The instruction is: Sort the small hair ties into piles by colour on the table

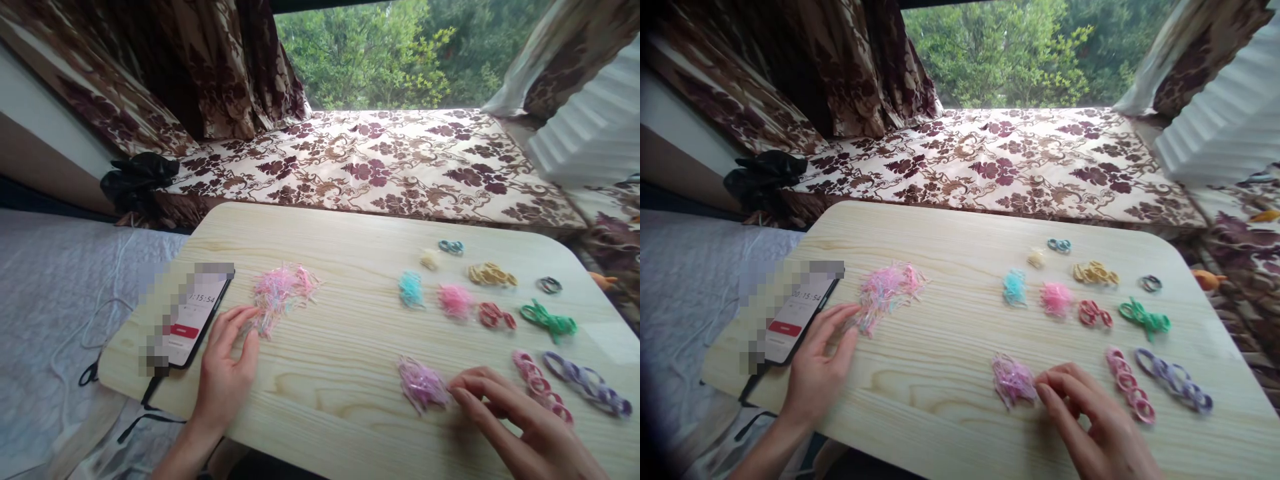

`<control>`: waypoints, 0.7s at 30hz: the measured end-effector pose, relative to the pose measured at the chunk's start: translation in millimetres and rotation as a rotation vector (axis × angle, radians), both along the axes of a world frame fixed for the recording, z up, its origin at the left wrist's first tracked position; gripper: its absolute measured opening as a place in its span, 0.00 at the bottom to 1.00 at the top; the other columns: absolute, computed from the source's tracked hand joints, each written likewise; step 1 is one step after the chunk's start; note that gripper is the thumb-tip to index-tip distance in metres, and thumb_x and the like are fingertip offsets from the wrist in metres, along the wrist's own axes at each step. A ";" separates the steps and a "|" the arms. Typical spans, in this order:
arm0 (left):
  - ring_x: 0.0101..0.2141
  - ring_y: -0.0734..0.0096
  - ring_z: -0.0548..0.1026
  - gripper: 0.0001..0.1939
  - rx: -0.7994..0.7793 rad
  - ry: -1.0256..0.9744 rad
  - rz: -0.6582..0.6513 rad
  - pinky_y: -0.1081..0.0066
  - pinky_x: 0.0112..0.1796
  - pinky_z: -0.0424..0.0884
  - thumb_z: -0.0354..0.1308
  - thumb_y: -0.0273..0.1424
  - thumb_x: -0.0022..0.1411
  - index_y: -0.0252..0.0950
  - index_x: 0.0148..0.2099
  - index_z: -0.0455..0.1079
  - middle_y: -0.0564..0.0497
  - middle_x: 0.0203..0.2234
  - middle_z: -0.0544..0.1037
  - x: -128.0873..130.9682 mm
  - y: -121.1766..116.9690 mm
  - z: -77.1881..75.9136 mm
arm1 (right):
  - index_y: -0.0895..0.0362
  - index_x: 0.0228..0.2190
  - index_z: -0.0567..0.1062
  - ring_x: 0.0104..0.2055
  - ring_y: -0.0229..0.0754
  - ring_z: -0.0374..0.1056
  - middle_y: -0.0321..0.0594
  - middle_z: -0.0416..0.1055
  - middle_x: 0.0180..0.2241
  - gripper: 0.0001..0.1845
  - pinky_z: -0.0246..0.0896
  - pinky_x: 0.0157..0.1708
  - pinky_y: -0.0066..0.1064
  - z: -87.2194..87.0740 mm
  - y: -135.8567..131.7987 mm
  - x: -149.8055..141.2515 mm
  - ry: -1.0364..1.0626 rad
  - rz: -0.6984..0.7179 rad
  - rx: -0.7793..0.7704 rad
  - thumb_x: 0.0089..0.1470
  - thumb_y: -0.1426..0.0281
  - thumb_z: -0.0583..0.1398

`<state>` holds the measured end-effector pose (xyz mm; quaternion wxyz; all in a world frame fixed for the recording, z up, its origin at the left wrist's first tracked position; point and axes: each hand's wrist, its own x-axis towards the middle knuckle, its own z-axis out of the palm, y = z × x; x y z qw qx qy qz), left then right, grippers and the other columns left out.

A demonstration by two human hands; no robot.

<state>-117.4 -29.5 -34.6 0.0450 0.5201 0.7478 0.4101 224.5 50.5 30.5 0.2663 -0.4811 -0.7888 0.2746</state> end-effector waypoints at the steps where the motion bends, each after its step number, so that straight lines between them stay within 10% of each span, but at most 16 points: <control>1: 0.51 0.60 0.75 0.12 -0.004 0.006 0.001 0.60 0.55 0.72 0.53 0.33 0.67 0.39 0.49 0.73 0.47 0.47 0.76 0.0 0.1 0.1 | 0.49 0.21 0.77 0.25 0.37 0.76 0.36 0.75 0.23 0.23 0.69 0.24 0.16 -0.7 -1.2 0.5 0.007 -0.001 -0.005 0.62 0.53 0.56; 15: 0.51 0.59 0.75 0.13 -0.004 0.034 0.061 0.56 0.58 0.70 0.53 0.35 0.66 0.39 0.48 0.73 0.46 0.47 0.76 1.7 0.4 0.1 | 0.50 0.37 0.81 0.36 0.41 0.77 0.41 0.78 0.36 0.12 0.73 0.33 0.23 -31.3 -12.0 33.7 -0.100 0.081 -0.071 0.62 0.60 0.58; 21: 0.54 0.57 0.74 0.16 -0.009 -0.067 0.087 0.53 0.59 0.69 0.54 0.35 0.65 0.38 0.53 0.71 0.44 0.50 0.76 1.0 -0.5 -3.1 | 0.49 0.54 0.72 0.28 0.38 0.75 0.39 0.79 0.38 0.20 0.71 0.24 0.24 -53.8 -32.7 52.7 -0.157 -0.194 0.023 0.62 0.60 0.58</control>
